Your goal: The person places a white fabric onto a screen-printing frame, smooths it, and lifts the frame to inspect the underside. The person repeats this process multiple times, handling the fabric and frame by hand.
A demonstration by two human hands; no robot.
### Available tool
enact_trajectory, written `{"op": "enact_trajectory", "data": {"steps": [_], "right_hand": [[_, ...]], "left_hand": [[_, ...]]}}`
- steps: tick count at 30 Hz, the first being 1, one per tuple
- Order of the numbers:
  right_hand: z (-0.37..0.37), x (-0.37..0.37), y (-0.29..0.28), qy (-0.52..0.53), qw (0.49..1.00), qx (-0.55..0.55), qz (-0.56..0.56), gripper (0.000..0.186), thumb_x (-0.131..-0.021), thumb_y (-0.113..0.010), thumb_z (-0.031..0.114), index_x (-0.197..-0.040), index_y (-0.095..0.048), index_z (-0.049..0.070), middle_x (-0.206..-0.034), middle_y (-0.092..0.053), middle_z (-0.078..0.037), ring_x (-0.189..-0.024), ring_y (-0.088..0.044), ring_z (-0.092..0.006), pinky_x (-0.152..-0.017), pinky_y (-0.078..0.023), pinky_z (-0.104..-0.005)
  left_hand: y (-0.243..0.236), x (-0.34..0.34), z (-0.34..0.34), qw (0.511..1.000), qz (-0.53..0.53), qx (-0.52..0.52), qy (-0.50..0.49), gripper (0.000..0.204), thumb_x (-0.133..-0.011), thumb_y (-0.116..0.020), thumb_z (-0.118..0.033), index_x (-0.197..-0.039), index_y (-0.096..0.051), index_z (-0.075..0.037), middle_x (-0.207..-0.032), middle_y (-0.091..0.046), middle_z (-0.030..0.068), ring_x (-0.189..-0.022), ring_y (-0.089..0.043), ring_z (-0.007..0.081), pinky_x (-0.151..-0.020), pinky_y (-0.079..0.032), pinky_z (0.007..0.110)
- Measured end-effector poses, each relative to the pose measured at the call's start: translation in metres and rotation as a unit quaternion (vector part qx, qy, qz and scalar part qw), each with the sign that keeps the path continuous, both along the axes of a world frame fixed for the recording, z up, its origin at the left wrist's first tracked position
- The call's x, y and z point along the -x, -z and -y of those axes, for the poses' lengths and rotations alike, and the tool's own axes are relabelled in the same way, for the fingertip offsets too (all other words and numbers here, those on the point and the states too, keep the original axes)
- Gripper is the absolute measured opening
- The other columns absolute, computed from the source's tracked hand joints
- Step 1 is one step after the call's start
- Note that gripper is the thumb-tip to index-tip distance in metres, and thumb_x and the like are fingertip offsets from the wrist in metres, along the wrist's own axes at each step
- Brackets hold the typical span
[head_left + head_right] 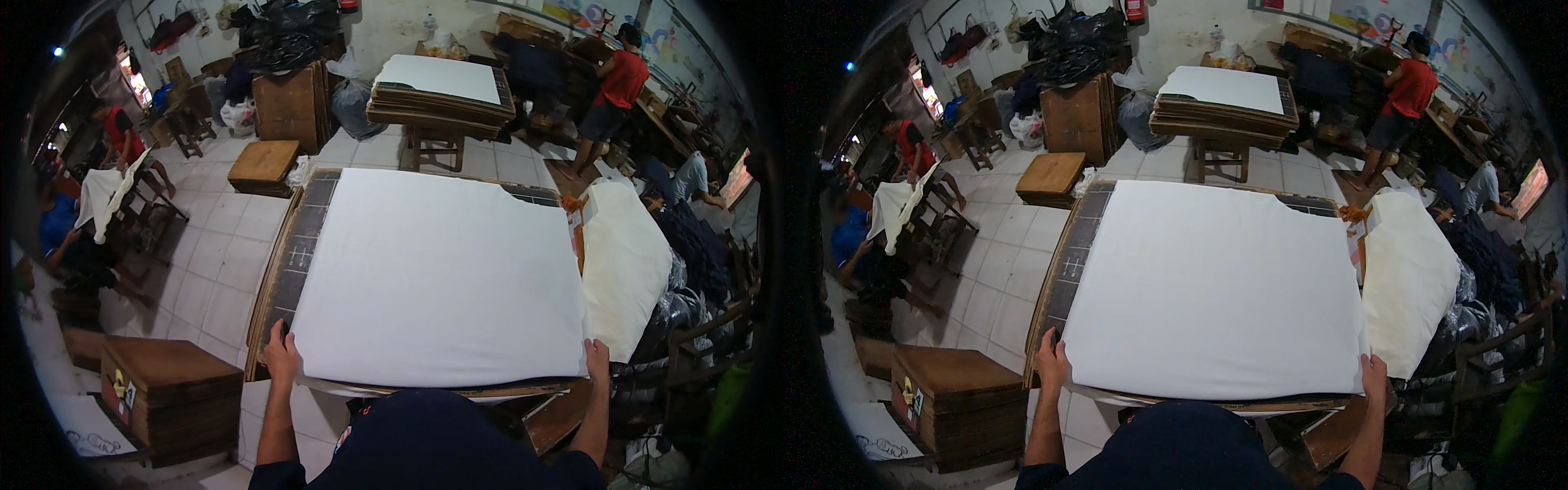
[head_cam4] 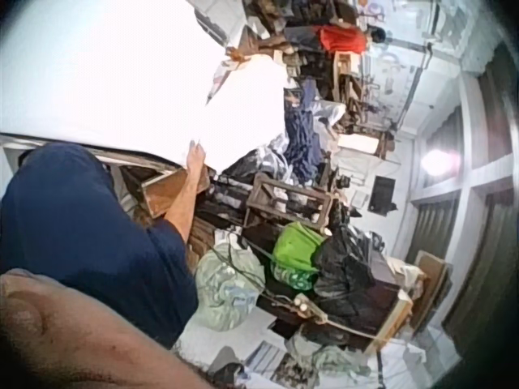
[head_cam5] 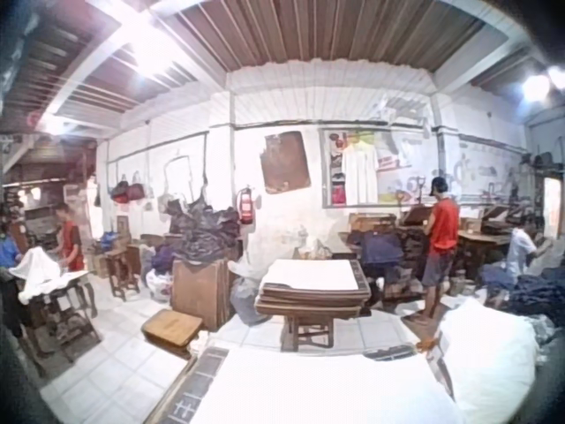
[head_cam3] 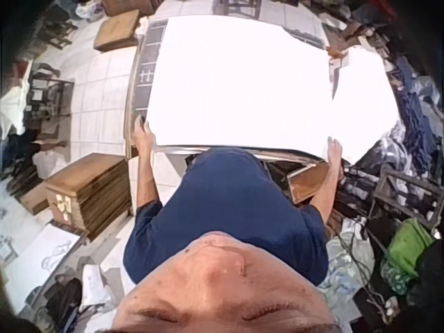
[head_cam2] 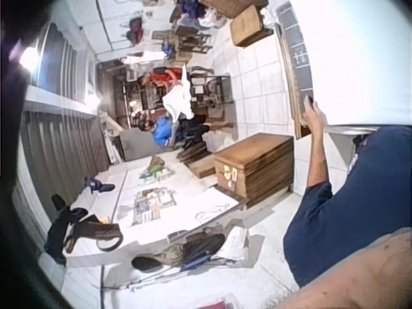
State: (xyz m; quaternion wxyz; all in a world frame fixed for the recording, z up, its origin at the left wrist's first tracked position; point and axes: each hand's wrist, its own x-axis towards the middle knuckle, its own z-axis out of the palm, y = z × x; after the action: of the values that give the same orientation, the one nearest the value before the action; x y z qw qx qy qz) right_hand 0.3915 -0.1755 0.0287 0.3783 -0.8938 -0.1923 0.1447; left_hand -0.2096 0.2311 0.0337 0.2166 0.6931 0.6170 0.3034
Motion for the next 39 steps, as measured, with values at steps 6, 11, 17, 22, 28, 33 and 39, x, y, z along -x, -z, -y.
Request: {"op": "enact_trajectory", "data": {"steps": [6,11,17,22,28,33,39], "right_hand": [[0.004,0.007,-0.004,-0.002,1.0,0.005,0.012,0.034,-0.097,-0.059,0.023,-0.077,-0.054,-0.004,-0.064,-0.049,-0.002,-0.063,-0.042,-0.0107,-0.056,-0.038,-0.0317],[0.011,-0.002,-0.005,-0.01,0.998,0.031,0.05,0.036,-0.096,-0.06,0.024,-0.076,-0.054,-0.004,-0.063,-0.05,-0.006,-0.063,-0.043,-0.0125,-0.057,-0.04,-0.0337],[0.013,-0.009,-0.009,-0.006,0.997,0.053,0.058,0.035,-0.095,-0.061,0.025,-0.08,-0.057,-0.006,-0.066,-0.055,-0.01,-0.063,-0.048,-0.0143,-0.059,-0.043,-0.0344],[0.015,-0.005,-0.015,-0.003,0.999,0.034,0.008,0.032,-0.096,-0.06,0.023,-0.084,-0.061,-0.007,-0.071,-0.062,-0.01,-0.064,-0.053,-0.0144,-0.06,-0.045,-0.0329],[0.021,-0.002,-0.012,0.02,0.996,-0.027,-0.085,0.029,-0.096,-0.06,0.021,-0.085,-0.062,-0.006,-0.071,-0.061,-0.006,-0.064,-0.052,-0.0122,-0.058,-0.043,-0.0318],[0.023,-0.001,-0.013,-0.01,0.999,0.005,-0.033,0.031,-0.096,-0.06,0.023,-0.086,-0.063,-0.006,-0.07,-0.06,-0.004,-0.065,-0.05,-0.0105,-0.059,-0.043,-0.0312],[0.023,0.002,-0.012,0.004,1.0,0.008,-0.028,0.033,-0.096,-0.061,0.025,-0.088,-0.064,-0.007,-0.07,-0.06,-0.004,-0.065,-0.049,-0.01,-0.059,-0.043,-0.031]], "left_hand": [[0.005,0.009,0.014,1.0,-0.006,-0.027,0.0,0.039,-0.094,-0.058,-0.009,-0.132,-0.054,-0.001,-0.099,-0.069,0.0267,-0.089,-0.068,0.0419,-0.08,-0.051,0.045],[0.003,0.014,0.03,0.999,0.013,0.048,-0.017,0.039,-0.093,-0.059,-0.007,-0.131,-0.055,0.0,-0.087,-0.068,0.0234,-0.076,-0.067,0.0373,-0.072,-0.052,0.042],[-0.002,0.014,0.043,0.999,0.001,0.048,-0.01,0.039,-0.093,-0.059,-0.006,-0.131,-0.055,0.001,-0.089,-0.068,0.0222,-0.077,-0.067,0.0328,-0.072,-0.052,0.04],[0.002,0.017,0.047,1.0,-0.01,-0.021,0.012,0.037,-0.094,-0.057,-0.006,-0.13,-0.055,0.001,-0.096,-0.068,0.026,-0.083,-0.069,0.0394,-0.074,-0.052,0.043],[-0.003,0.019,0.054,1.0,-0.005,0.016,0.011,0.037,-0.094,-0.056,-0.005,-0.13,-0.056,0.001,-0.098,-0.069,0.026,-0.085,-0.069,0.0398,-0.075,-0.053,0.043],[-0.008,0.017,0.057,0.999,0.024,0.043,0.005,0.038,-0.094,-0.056,-0.003,-0.131,-0.055,0.001,-0.09,-0.068,0.0246,-0.08,-0.069,0.0379,-0.072,-0.053,0.041],[-0.004,0.018,0.057,0.999,-0.024,0.035,0.025,0.055,-0.093,-0.054,-0.001,-0.147,-0.04,-0.006,-0.079,-0.066,0.0248,-0.069,-0.067,0.0378,-0.065,-0.051,0.043]]}}
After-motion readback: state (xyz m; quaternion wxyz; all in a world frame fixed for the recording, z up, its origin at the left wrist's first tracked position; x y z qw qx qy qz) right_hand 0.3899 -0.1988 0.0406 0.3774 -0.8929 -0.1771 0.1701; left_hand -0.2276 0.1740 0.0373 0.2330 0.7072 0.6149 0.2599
